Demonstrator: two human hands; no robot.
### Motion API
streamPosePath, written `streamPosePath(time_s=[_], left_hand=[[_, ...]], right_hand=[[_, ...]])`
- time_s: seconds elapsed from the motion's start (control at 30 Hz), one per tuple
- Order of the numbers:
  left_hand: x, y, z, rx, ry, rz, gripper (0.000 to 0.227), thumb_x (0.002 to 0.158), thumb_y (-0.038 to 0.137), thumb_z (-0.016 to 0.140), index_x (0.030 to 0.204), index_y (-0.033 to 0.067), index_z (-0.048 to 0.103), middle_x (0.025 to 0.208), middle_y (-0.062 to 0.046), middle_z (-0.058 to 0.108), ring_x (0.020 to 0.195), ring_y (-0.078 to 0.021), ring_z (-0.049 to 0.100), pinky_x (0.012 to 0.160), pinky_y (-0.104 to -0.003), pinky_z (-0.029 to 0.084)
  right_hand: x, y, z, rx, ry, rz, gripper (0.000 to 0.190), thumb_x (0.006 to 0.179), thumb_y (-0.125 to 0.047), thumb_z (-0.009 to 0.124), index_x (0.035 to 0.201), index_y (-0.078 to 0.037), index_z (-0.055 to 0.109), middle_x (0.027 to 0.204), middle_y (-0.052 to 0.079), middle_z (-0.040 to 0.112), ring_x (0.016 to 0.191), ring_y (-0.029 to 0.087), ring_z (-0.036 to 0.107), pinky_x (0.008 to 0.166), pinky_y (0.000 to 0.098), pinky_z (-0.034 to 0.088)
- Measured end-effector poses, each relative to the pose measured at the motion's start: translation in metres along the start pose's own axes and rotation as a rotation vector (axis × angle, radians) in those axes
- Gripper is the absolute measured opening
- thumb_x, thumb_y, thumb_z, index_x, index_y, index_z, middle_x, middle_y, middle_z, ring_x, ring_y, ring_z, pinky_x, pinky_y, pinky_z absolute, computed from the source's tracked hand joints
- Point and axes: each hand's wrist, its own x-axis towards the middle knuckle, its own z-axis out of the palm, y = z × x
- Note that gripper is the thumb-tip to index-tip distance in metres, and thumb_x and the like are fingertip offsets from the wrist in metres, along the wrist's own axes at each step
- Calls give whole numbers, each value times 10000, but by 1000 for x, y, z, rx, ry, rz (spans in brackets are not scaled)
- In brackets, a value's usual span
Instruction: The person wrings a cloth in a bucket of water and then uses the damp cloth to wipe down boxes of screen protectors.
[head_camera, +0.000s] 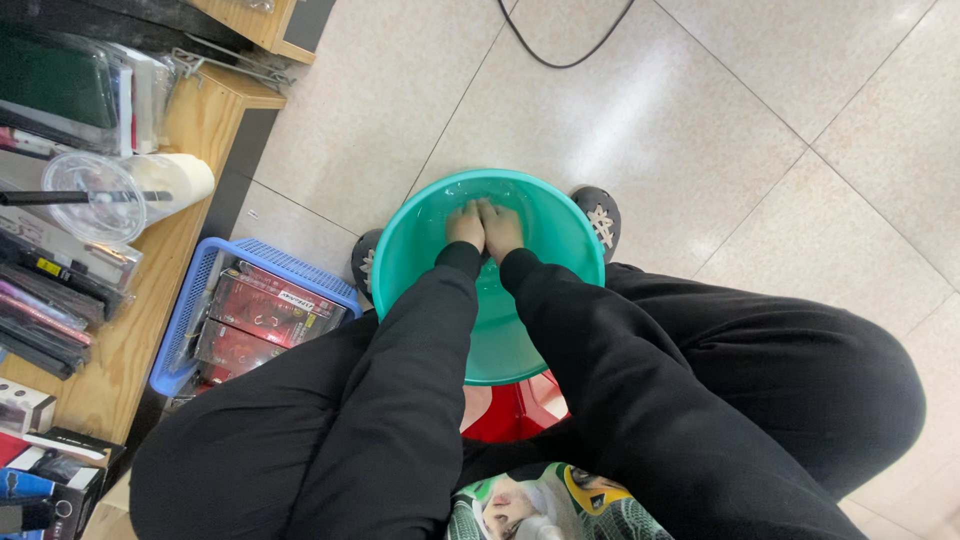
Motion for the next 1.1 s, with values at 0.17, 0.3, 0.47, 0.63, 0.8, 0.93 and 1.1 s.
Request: streamPosePath(time_s=[0.17,0.3,0.47,0.63,0.8,0.93,1.1], left_hand=[[-76,63,-80,-471,68,-302,597,1050,424,406,1474,8,346,1504,-199,360,1423,-341,320,1183,-519,312],[-55,26,-65,-170,90,-403,510,992,324,540,1421,71,430,1395,-144,502,1317,-292,487,1080,-495,464],[-32,-14,-43,-80,95,-426,379,947,121,543,1316,57,484,1270,-176,579,1190,-322,591,951,-508,562],[-35,-8,-52,-133,194,-385,358,928,74,532,1284,35,509,1285,-186,597,1220,-326,582,1015,-497,533],[-70,38,-79,-537,113,-373,545,1019,287,400,1487,18,335,1523,-212,346,1437,-356,298,1192,-536,296],[-100,81,-98,-506,-50,-322,628,1065,413,319,1507,-29,258,1571,-218,233,1493,-336,154,1254,-487,160],[3,-4,-33,-657,148,-140,612,1047,512,401,1460,61,433,1485,-190,428,1381,-389,382,1163,-559,321]], right_hand=[[-10,-11,-6,-175,24,-8,585,998,-529,462,1320,-51,562,1300,191,587,1250,351,535,1030,519,464],[-31,-30,-17,-542,70,-134,535,1033,-242,475,1443,39,277,1358,273,457,1281,376,501,1076,532,457],[-26,-23,-14,-798,68,-224,393,1001,-85,428,1379,3,361,1261,233,529,1191,336,581,1017,498,517],[30,16,-6,-612,230,-158,256,953,-143,514,1180,-28,488,1075,179,574,1073,353,615,884,472,572],[-2,-27,-7,48,67,-82,386,991,-324,492,1266,-55,523,1261,185,534,1272,374,481,1061,576,421],[5,-32,9,167,13,-61,523,1018,-436,450,1373,-53,492,1391,197,479,1359,373,402,1150,560,338],[-21,-20,29,-34,126,-123,494,1003,-416,468,1068,28,674,1032,254,665,1064,392,625,862,526,511]])
